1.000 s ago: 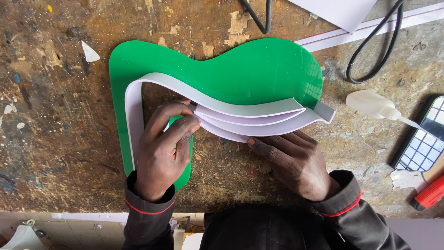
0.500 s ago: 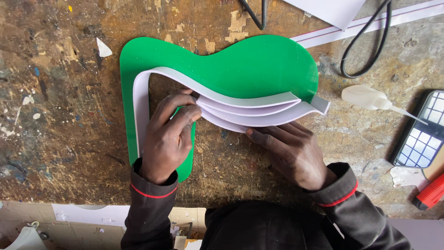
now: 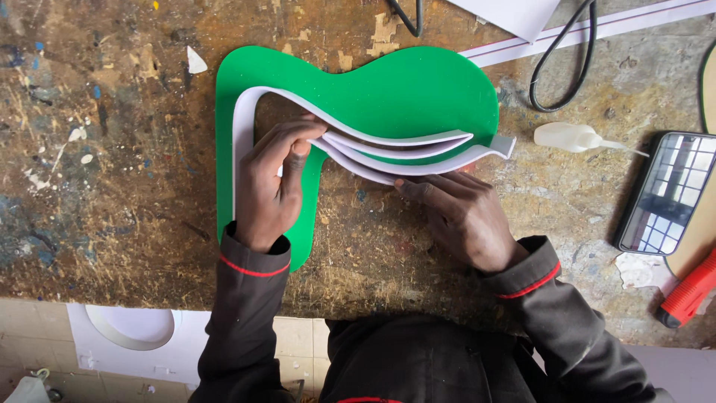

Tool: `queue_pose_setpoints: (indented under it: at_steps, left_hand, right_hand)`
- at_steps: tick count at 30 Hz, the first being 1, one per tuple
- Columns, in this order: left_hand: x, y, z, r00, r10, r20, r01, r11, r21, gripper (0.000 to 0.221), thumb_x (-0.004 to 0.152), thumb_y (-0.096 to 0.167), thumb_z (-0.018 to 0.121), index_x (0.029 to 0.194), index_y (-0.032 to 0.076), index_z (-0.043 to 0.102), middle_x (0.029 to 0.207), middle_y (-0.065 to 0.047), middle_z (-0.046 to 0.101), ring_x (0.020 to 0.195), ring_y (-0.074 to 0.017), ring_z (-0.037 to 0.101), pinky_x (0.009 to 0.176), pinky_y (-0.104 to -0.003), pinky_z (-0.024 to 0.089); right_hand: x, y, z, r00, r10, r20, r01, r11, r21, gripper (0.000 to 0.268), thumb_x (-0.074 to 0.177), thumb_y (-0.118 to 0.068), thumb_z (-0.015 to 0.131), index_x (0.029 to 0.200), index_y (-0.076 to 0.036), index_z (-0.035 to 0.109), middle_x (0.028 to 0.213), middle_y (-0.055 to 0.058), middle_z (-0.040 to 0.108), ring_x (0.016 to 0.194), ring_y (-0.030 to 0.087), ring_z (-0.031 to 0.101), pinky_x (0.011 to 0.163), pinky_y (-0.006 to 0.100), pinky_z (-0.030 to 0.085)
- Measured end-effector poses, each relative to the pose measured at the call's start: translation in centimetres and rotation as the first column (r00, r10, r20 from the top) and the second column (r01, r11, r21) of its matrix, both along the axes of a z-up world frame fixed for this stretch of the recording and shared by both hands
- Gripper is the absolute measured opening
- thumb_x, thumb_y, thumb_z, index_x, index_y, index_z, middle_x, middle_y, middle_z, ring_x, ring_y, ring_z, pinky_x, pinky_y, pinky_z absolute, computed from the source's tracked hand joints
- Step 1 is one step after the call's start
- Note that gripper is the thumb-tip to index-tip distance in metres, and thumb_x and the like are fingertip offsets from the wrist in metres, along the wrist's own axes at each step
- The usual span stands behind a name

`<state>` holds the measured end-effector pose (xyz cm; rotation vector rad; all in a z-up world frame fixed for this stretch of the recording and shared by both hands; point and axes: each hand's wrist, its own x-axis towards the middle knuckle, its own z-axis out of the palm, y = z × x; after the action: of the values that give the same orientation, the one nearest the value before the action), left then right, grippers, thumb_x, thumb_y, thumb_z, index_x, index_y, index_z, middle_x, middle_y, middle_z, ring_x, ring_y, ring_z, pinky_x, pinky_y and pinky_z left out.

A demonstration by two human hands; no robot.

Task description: The person assembles a channel letter by applying adhesive to the edge of a white vinyl strip and pressing it into the inner grooves of a green acrylic letter base.

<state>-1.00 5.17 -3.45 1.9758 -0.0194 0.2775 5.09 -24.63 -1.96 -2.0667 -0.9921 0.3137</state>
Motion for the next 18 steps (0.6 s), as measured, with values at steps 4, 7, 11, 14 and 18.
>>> queue_pose_setpoints:
  at_steps: [4, 7, 11, 14, 18]
  left_hand:
    - [0.2, -0.1, -0.8, 0.999, 0.012, 0.044, -0.013, 1.0, 0.017, 0.035, 0.126, 0.017, 0.049, 0.129, -0.005, 0.076, 0.123, -0.024, 0.078, 0.13, -0.0519, 0.074, 0.113, -0.062, 0.057]
    - [0.2, -0.2, -1.8, 0.996, 0.027, 0.085, -0.034, 0.996, 0.078, 0.025, 0.122, 0.011, 0.057, 0.125, -0.004, 0.076, 0.118, -0.023, 0.077, 0.126, -0.052, 0.075, 0.109, -0.061, 0.058]
    - [0.3, 0.1, -2.8, 0.99, 0.043, 0.133, -0.059, 0.991, 0.119, 0.012, 0.117, 0.014, 0.071, 0.119, 0.002, 0.073, 0.114, -0.016, 0.075, 0.125, -0.0496, 0.075, 0.11, -0.06, 0.057]
    - [0.4, 0.0, -2.4, 0.976, 0.045, 0.215, -0.078, 0.986, 0.146, 0.022, 0.118, 0.02, 0.073, 0.107, 0.002, 0.069, 0.114, -0.015, 0.068, 0.126, -0.0508, 0.071, 0.114, -0.061, 0.054]
    - [-0.8, -1.5, 0.4, 0.962, 0.017, 0.271, -0.112, 0.935, 0.338, 0.032, 0.121, 0.024, 0.066, 0.099, 0.001, 0.068, 0.12, -0.015, 0.064, 0.134, -0.0503, 0.065, 0.12, -0.064, 0.049]
  right_hand:
    - [-0.2, 0.1, -0.5, 1.0, -0.019, 0.01, 0.019, 1.0, 0.003, 0.044, 0.094, 0.015, 0.062, 0.123, -0.008, 0.085, 0.102, 0.022, 0.084, 0.097, 0.052, 0.082, 0.077, 0.058, 0.066]
    - [-0.1, 0.4, -0.1, 0.999, -0.023, 0.026, 0.023, 1.0, 0.017, 0.043, 0.096, 0.015, 0.061, 0.123, -0.009, 0.086, 0.103, 0.022, 0.084, 0.098, 0.052, 0.082, 0.078, 0.057, 0.066]
    - [-0.2, 0.5, -0.4, 0.999, -0.026, 0.04, 0.024, 0.999, 0.045, 0.035, 0.099, 0.014, 0.063, 0.119, -0.006, 0.085, 0.107, 0.022, 0.085, 0.1, 0.053, 0.082, 0.077, 0.059, 0.066]
    - [0.0, 0.0, -1.1, 0.998, -0.003, 0.058, 0.001, 0.999, 0.034, 0.039, 0.097, 0.014, 0.063, 0.122, -0.007, 0.083, 0.109, 0.022, 0.084, 0.101, 0.054, 0.08, 0.078, 0.061, 0.065]
    - [-0.1, -0.2, -2.2, 0.997, -0.005, 0.074, 0.002, 0.999, 0.039, 0.037, 0.099, 0.012, 0.062, 0.121, -0.008, 0.083, 0.109, 0.02, 0.085, 0.102, 0.053, 0.08, 0.079, 0.06, 0.065]
